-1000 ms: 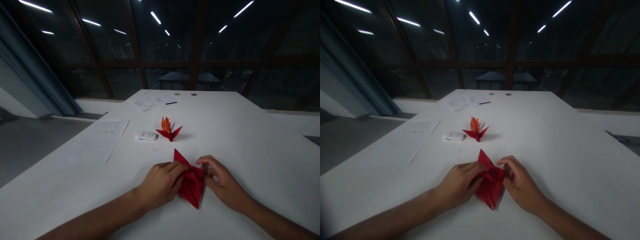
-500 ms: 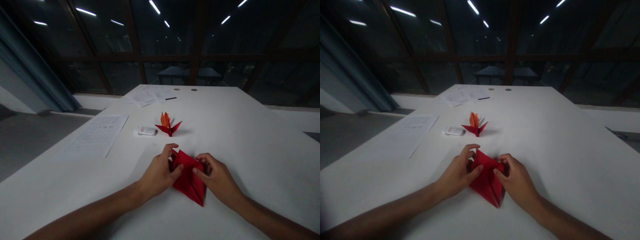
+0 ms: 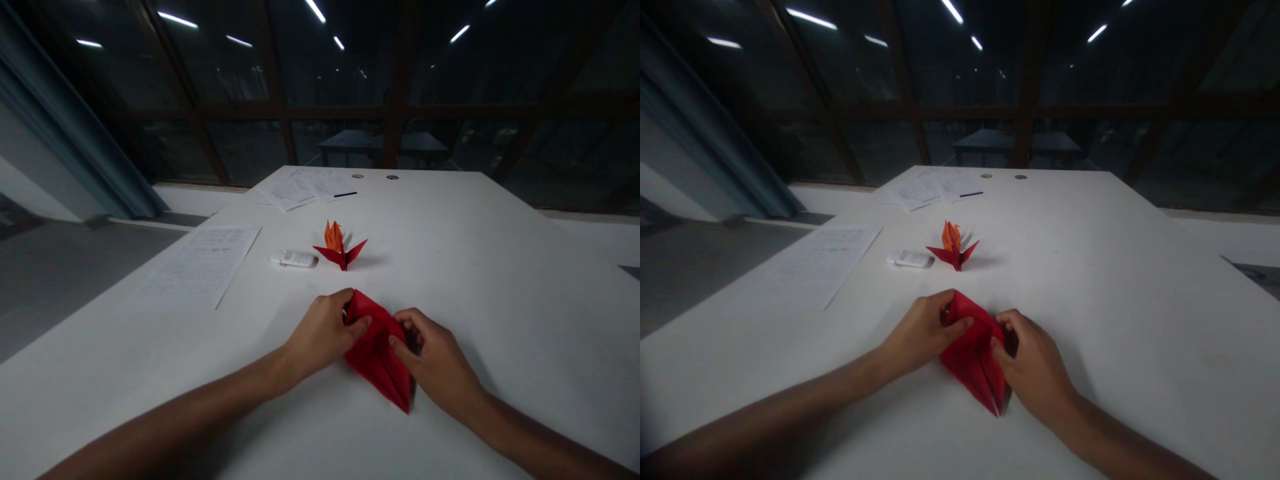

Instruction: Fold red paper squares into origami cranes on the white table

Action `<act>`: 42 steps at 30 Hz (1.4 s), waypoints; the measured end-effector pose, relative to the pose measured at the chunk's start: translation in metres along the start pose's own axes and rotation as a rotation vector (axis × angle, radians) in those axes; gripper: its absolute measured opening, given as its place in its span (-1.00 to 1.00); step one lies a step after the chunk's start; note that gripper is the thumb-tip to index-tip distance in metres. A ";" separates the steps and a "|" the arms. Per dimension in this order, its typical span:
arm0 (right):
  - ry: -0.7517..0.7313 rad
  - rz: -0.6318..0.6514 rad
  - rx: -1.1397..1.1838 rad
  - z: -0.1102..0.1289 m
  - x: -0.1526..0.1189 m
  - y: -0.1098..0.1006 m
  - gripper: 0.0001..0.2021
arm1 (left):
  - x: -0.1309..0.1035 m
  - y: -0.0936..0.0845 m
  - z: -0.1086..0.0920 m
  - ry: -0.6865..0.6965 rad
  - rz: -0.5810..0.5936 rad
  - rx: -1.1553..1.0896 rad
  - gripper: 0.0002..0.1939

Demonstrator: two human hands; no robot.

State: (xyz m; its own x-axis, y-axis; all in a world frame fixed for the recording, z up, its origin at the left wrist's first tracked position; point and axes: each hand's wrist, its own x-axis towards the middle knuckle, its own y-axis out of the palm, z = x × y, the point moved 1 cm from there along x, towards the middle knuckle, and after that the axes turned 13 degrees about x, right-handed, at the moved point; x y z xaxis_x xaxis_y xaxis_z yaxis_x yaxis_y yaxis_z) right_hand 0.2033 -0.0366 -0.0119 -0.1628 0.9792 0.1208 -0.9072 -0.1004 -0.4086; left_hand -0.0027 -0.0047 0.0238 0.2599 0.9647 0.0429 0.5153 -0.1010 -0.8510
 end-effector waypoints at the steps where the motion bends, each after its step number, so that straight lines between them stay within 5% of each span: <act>1: -0.002 -0.005 0.003 0.000 -0.001 0.001 -0.85 | 0.001 0.001 0.002 0.003 0.004 -0.054 -0.78; 8: -0.002 -0.029 -0.010 0.001 -0.003 0.001 -0.77 | 0.005 0.003 0.006 0.058 0.100 -0.376 -0.73; 22: -0.049 0.033 0.008 0.008 -0.006 -0.003 -0.75 | 0.005 0.004 0.006 -0.148 0.298 -0.779 -0.65; 30: -0.067 0.039 -0.029 0.010 -0.006 -0.005 -0.76 | 0.008 0.009 0.006 -0.176 0.136 -0.815 -0.77; 42: -0.381 0.177 -0.261 0.012 -0.013 -0.003 -0.79 | 0.007 0.005 0.003 -0.144 0.093 -0.652 -0.76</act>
State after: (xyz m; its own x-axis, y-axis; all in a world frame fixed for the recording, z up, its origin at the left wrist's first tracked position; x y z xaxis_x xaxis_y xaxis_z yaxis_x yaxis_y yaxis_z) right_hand 0.2031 -0.0516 -0.0011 -0.4801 0.8122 0.3314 -0.7332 -0.1642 -0.6599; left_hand -0.0007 0.0026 0.0182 0.2391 0.9630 -0.1240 0.8953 -0.2681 -0.3558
